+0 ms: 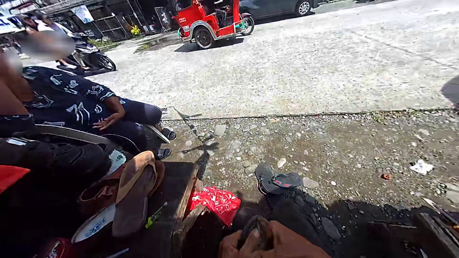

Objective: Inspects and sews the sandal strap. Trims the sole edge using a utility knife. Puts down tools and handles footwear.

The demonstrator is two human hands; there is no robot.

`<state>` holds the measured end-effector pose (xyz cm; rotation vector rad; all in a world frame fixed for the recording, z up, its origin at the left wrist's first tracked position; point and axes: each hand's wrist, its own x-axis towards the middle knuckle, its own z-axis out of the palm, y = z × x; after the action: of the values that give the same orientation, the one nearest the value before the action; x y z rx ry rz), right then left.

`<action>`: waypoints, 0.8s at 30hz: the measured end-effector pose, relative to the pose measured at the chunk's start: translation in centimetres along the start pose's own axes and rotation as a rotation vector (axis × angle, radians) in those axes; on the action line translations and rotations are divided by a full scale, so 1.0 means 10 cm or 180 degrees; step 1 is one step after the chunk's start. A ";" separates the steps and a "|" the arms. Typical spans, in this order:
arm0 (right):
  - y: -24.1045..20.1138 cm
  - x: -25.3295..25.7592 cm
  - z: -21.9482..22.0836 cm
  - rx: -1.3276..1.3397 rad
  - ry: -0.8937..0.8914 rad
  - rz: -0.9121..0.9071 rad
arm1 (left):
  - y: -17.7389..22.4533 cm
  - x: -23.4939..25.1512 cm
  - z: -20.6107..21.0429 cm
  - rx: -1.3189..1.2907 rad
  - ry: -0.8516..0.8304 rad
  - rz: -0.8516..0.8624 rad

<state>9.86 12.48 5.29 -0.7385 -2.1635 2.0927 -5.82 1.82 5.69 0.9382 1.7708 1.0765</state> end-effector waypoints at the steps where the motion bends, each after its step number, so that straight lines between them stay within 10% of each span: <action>1: -0.08 0.01 -0.03 -0.0087 0.0129 0.0003 | 0.08 0.04 -0.02 -0.0090 -0.0084 -0.0045; 13: 0.26 0.19 0.02 0.0307 -0.0038 -0.0494 | -0.23 0.33 -0.10 -0.1005 -0.0962 -0.0592; 24: 0.44 0.19 0.08 0.0731 0.0128 -0.1412 | -0.31 0.53 -0.24 -0.0485 -0.1213 0.0862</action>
<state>9.21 12.32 0.43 -0.2464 -1.8113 2.0130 -10.43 4.76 2.09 1.2203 1.2598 1.0964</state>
